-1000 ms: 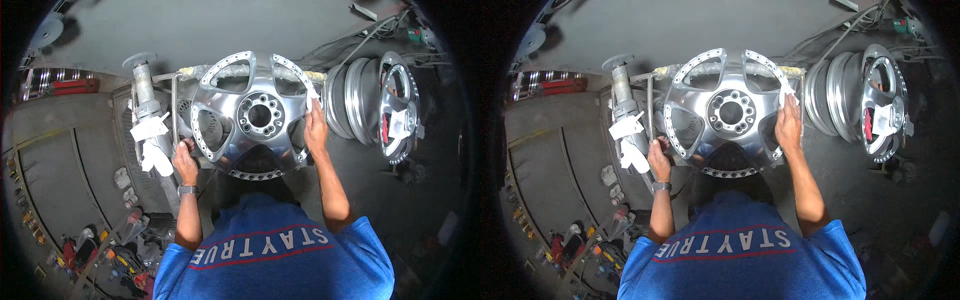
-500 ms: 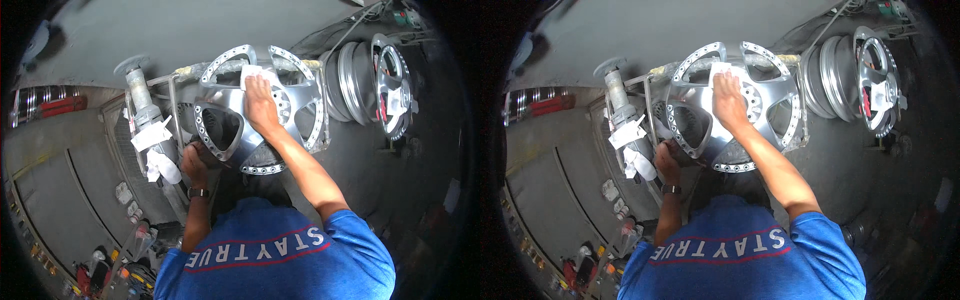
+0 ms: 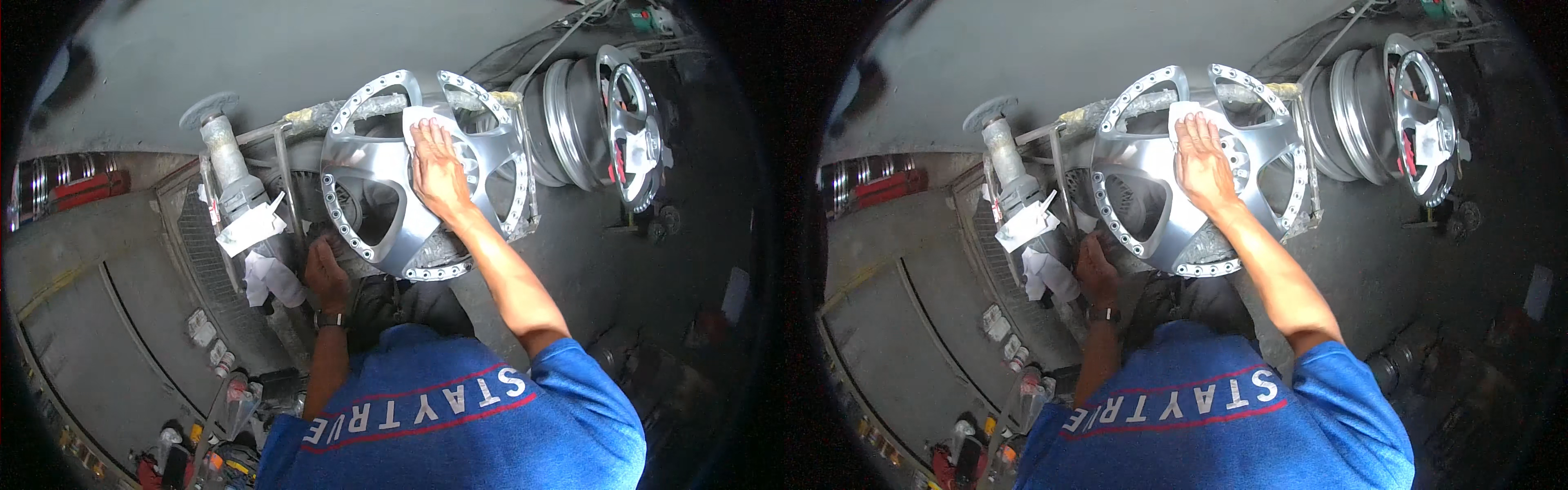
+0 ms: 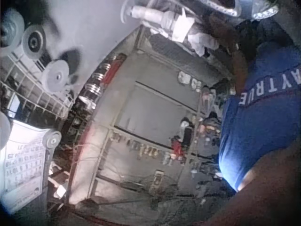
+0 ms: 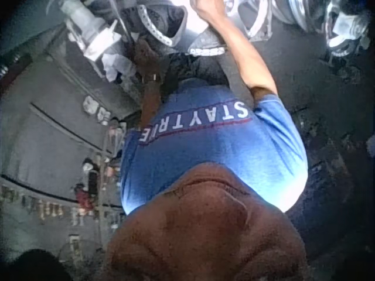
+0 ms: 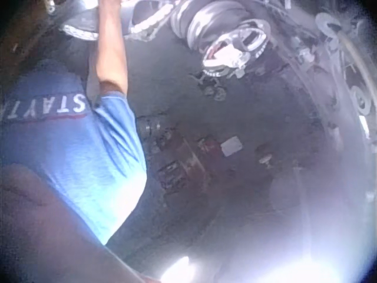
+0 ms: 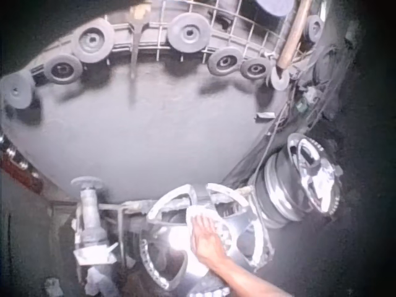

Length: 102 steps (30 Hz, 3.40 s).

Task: The person repeatedly wipes and polishes a silver wheel rim with a white cloth, focusing on the spokes and outer edge. The person folds the cloth and continues polishing the same rim throughout the clip.

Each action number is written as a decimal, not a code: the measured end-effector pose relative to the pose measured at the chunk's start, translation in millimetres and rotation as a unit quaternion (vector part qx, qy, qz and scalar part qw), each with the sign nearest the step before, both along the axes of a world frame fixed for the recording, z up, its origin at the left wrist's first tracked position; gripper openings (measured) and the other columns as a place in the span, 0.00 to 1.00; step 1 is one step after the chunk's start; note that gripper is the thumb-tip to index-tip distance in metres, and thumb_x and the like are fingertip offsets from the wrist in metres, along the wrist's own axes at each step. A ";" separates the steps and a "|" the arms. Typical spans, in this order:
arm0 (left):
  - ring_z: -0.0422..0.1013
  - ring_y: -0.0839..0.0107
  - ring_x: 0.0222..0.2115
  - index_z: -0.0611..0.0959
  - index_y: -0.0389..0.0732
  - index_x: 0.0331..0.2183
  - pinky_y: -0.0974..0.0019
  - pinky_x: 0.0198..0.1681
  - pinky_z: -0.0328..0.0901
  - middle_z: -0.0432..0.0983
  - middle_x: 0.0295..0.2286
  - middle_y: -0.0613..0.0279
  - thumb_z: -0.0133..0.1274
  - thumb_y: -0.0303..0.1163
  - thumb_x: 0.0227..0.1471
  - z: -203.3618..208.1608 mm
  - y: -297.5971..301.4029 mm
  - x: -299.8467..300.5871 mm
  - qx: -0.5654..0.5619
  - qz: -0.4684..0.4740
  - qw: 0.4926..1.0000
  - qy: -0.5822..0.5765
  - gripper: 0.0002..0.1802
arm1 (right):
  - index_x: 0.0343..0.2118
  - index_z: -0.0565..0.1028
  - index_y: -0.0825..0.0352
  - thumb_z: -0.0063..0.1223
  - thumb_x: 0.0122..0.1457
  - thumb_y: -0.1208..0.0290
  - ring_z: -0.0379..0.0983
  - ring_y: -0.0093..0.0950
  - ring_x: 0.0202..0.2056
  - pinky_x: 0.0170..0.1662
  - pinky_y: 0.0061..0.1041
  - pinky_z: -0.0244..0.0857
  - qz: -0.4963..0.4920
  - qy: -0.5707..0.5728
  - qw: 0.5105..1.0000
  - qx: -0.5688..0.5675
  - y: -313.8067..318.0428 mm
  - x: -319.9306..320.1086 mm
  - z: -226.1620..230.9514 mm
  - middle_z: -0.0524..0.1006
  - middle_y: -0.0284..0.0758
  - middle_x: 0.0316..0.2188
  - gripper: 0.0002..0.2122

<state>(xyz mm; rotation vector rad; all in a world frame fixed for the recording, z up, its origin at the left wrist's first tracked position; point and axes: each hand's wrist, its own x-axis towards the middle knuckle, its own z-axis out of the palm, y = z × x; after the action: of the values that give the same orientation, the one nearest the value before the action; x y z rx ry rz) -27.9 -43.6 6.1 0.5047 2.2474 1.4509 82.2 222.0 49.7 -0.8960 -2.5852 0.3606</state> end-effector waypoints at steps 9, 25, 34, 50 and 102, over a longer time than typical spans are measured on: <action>0.82 0.62 0.37 0.84 0.30 0.43 0.59 0.43 0.75 0.85 0.38 0.50 0.40 0.38 0.74 -4.2 1.9 4.5 0.052 0.009 0.997 -0.055 0.23 | 0.61 0.71 0.80 0.49 0.68 0.75 0.65 0.54 0.67 0.73 0.57 0.50 -0.067 -0.036 0.996 0.039 2.2 12.7 -12.6 0.72 0.60 0.62 0.21; 0.82 0.63 0.39 0.84 0.31 0.44 0.60 0.43 0.76 0.85 0.39 0.51 0.42 0.39 0.74 -11.1 -0.8 4.3 0.028 0.010 0.998 -0.061 0.22 | 0.63 0.70 0.77 0.54 0.64 0.75 0.66 0.50 0.68 0.74 0.57 0.49 0.104 -0.031 0.994 -0.022 -23.5 6.0 1.9 0.74 0.55 0.62 0.24; 0.80 0.61 0.35 0.84 0.33 0.41 0.59 0.40 0.73 0.83 0.35 0.52 0.40 0.37 0.74 -12.7 4.8 6.3 0.032 0.014 0.999 -0.004 0.22 | 0.61 0.71 0.82 0.51 0.66 0.72 0.66 0.56 0.66 0.73 0.57 0.49 -0.027 -0.044 0.998 0.027 0.0 4.0 -13.3 0.73 0.60 0.61 0.23; 0.79 0.55 0.34 0.84 0.34 0.39 0.54 0.41 0.72 0.83 0.33 0.51 0.40 0.39 0.73 -13.5 2.7 2.7 -0.020 0.000 1.000 0.020 0.23 | 0.61 0.71 0.81 0.50 0.66 0.75 0.67 0.55 0.66 0.72 0.56 0.54 -0.003 -0.014 1.000 0.022 -5.4 7.2 -14.2 0.74 0.60 0.60 0.22; 0.73 0.70 0.26 0.83 0.36 0.35 0.61 0.32 0.67 0.78 0.26 0.61 0.41 0.39 0.73 -13.8 11.1 7.3 -0.022 0.034 0.999 -0.009 0.21 | 0.62 0.71 0.77 0.54 0.56 0.81 0.66 0.51 0.67 0.74 0.56 0.50 -0.042 -0.158 0.986 0.017 -11.8 125.4 20.9 0.74 0.56 0.61 0.27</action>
<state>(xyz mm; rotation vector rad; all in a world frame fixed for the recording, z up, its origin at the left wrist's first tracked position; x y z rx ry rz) -20.5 -32.5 -7.7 0.4025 2.2966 1.4305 207.7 210.2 70.6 -1.1253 -2.8142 0.1595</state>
